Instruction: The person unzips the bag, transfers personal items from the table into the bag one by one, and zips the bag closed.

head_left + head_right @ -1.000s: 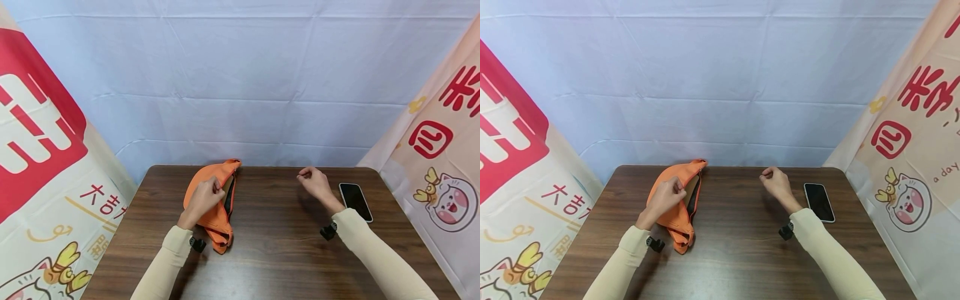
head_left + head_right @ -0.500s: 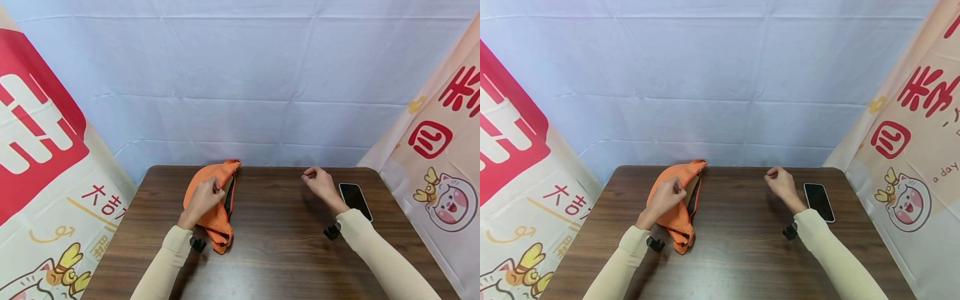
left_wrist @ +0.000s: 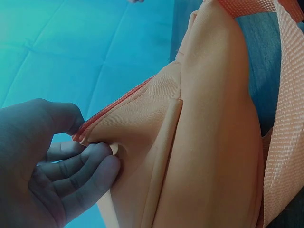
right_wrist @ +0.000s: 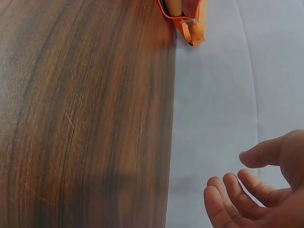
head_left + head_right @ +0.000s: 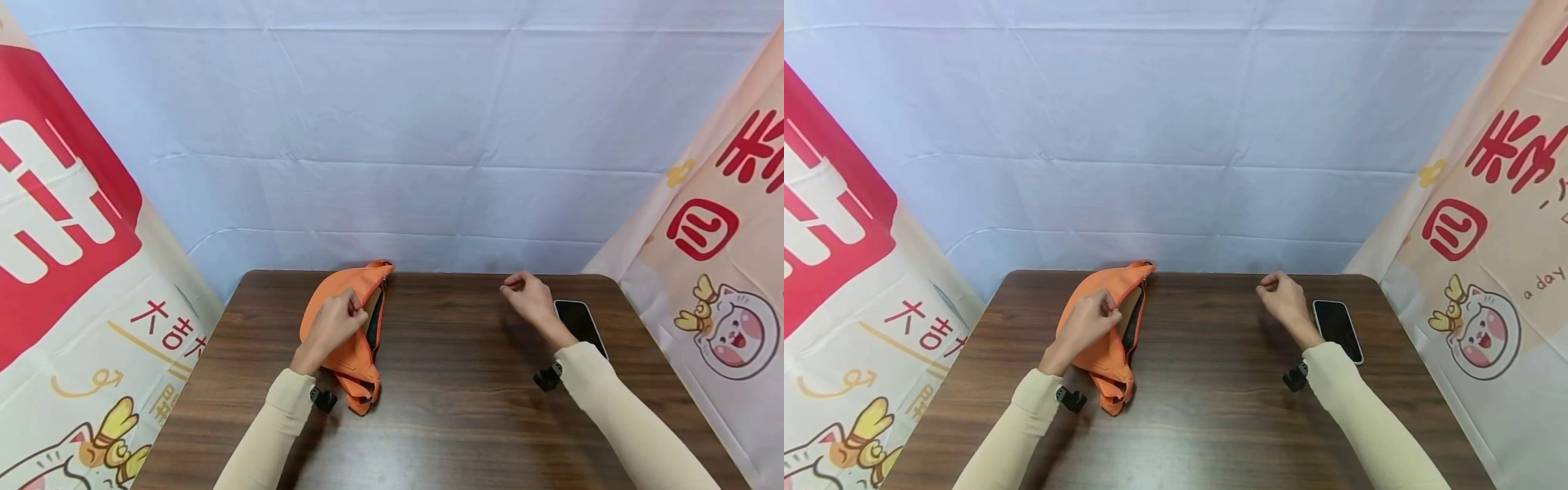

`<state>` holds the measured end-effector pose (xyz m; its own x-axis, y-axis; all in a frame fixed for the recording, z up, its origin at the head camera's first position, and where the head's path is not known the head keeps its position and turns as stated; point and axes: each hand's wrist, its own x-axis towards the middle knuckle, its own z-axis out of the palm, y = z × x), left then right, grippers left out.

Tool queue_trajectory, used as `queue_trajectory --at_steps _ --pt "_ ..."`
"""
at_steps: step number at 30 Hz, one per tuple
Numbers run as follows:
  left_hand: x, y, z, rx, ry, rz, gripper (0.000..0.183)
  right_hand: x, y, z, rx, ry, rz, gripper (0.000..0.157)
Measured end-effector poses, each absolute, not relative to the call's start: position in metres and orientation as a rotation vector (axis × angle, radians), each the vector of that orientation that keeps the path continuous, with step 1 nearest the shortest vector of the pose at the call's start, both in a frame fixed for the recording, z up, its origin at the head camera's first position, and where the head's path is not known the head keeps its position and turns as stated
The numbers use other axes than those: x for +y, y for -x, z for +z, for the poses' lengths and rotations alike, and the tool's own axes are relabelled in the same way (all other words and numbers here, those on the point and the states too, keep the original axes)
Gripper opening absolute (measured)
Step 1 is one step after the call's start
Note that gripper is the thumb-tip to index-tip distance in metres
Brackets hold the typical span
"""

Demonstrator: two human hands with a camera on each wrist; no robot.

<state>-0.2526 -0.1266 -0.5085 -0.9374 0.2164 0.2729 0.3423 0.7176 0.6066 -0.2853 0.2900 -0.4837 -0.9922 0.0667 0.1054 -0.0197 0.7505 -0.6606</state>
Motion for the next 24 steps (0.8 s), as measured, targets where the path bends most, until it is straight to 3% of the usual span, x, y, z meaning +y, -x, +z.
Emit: queue_trajectory --at_steps 24 --pt "-0.126 0.252 -0.508 -2.745 0.446 -1.012 0.013 0.308 0.283 -0.489 -2.821 0.084 1.006 0.027"
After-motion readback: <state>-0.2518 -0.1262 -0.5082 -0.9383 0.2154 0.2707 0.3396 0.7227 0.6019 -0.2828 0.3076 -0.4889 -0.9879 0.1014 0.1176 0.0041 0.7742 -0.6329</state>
